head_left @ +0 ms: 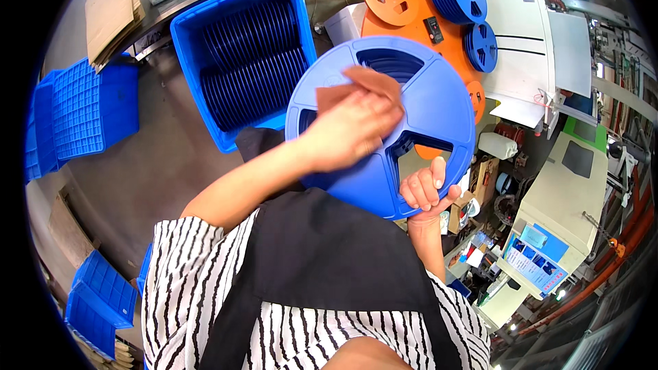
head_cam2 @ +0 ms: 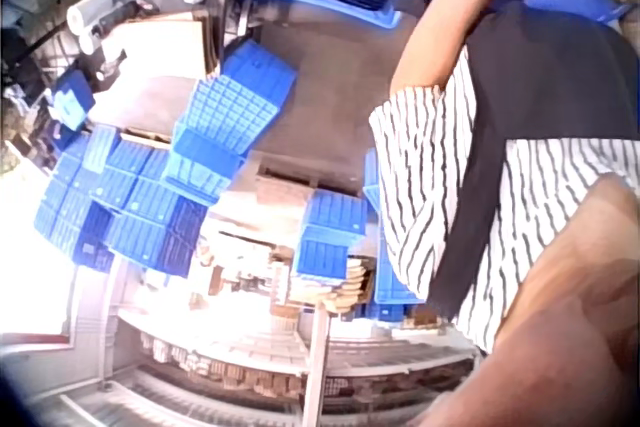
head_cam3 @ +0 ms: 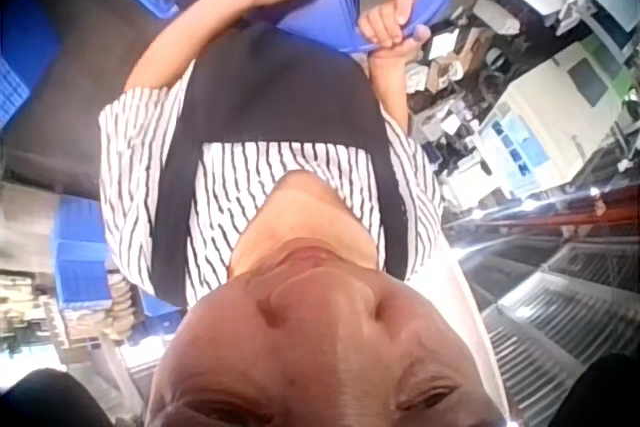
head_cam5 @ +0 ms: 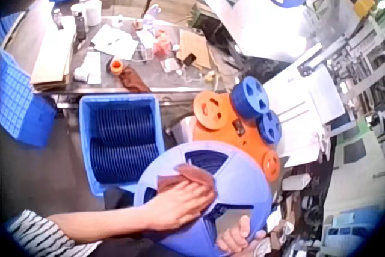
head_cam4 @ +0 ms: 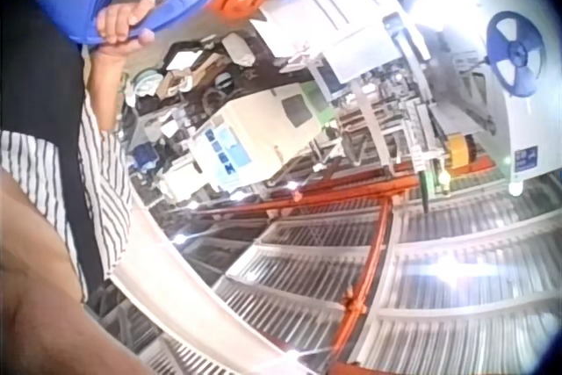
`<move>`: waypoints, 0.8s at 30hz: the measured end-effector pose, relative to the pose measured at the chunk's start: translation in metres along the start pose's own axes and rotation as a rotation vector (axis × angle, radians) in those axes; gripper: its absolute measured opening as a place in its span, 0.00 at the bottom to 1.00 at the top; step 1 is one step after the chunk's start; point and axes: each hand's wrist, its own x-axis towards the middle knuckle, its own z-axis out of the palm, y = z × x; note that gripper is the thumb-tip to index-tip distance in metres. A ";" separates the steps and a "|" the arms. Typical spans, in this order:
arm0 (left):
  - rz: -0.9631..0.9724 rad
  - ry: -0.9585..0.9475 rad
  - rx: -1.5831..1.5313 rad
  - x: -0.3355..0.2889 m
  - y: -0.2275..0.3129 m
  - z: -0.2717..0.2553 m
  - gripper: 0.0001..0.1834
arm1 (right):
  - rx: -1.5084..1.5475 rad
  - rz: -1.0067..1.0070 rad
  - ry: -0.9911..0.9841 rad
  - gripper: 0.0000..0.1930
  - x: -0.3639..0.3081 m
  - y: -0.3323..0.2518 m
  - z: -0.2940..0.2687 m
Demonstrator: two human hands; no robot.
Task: The person wipes blue plastic spools with a brown cloth, handling them one at a time. They pick up each spool from a blue crate, wipe the surface, and place it into a stack on an orange table.
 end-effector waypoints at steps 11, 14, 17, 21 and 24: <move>0.053 -0.288 0.009 -0.081 -0.047 -0.042 0.26 | 0.147 -0.097 0.088 0.14 0.000 -0.011 -0.014; 0.144 -0.278 0.095 -0.093 -0.038 -0.042 0.27 | 0.218 -0.125 0.115 0.14 0.010 -0.016 -0.017; 0.147 -0.225 0.141 -0.089 -0.035 -0.037 0.24 | 0.250 -0.075 0.109 0.14 0.021 -0.020 -0.017; 0.181 -0.167 0.256 -0.086 -0.040 -0.032 0.20 | 0.258 -0.030 0.137 0.14 0.036 -0.029 -0.013; 0.083 -0.176 0.176 -0.097 -0.045 -0.027 0.20 | 0.041 -0.011 0.240 0.24 0.046 -0.032 -0.012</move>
